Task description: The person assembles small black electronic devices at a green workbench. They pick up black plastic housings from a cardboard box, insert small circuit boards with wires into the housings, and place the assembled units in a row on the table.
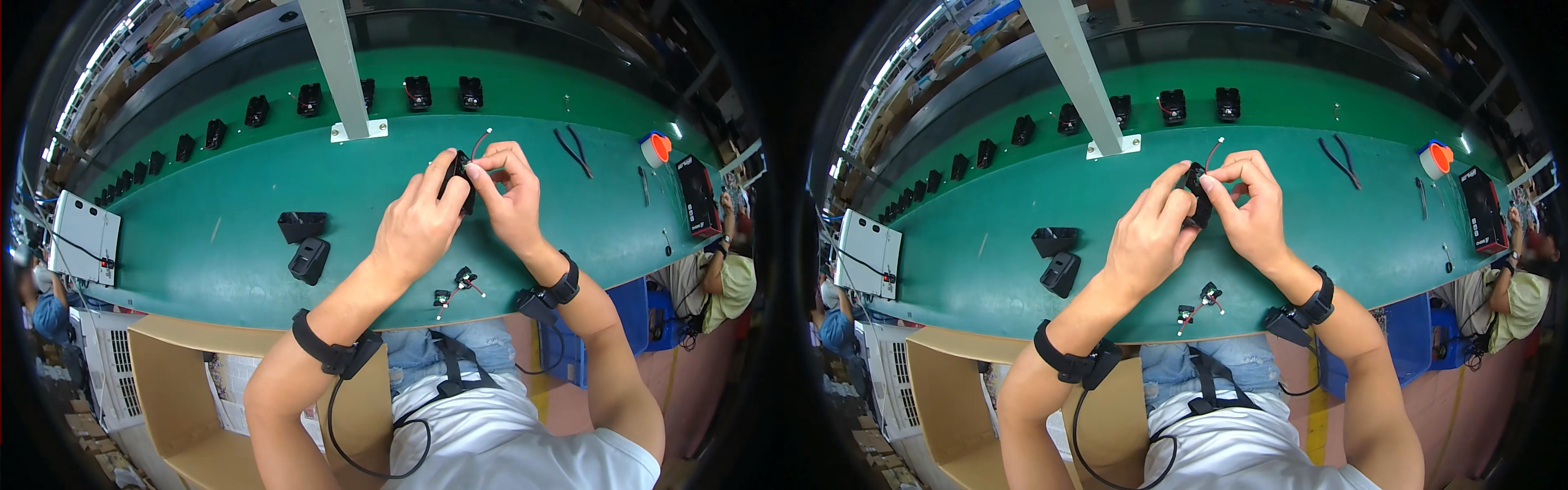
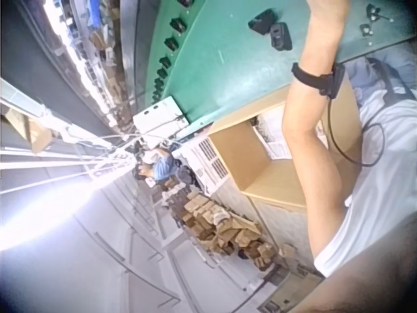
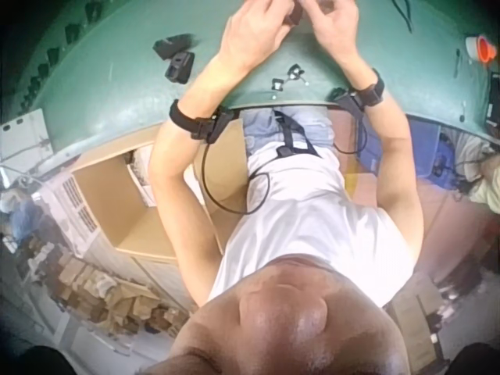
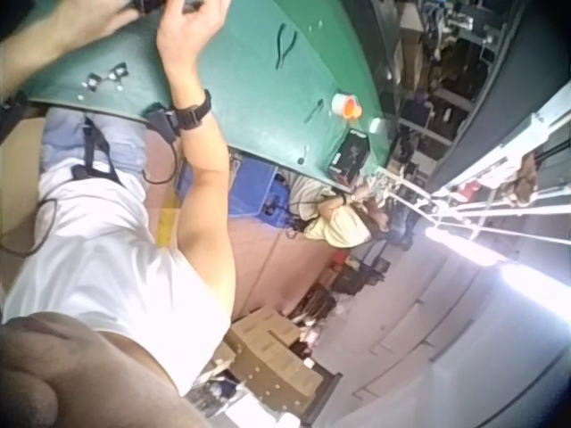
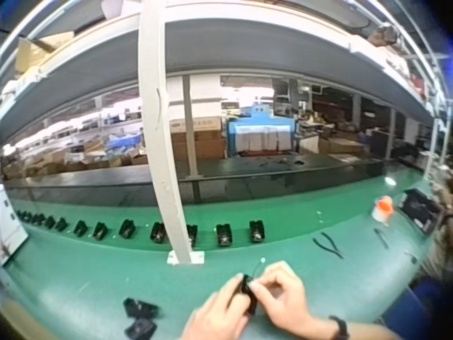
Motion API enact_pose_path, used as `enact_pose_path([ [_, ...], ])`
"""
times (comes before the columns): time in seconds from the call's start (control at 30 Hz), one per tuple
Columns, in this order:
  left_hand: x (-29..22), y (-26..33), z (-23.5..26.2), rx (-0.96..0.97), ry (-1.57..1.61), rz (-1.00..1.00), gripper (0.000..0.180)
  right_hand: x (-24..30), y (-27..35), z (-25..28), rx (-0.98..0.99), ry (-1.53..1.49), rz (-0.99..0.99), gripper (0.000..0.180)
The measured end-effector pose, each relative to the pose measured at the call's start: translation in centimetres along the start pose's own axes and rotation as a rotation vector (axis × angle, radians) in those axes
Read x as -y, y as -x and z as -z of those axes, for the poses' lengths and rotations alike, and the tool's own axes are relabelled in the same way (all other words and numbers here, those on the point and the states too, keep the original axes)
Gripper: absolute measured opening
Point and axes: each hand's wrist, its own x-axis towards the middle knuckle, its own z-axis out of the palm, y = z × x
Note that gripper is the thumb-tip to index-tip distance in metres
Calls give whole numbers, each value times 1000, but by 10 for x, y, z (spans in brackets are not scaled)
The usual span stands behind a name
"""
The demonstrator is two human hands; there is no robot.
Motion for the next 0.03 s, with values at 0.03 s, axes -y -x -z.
enact_pose_path([
  [0.03, -1, 0, -1, 4, -19, 1, 42, 0, 0, -1, -5, 12, 26, 12],
])
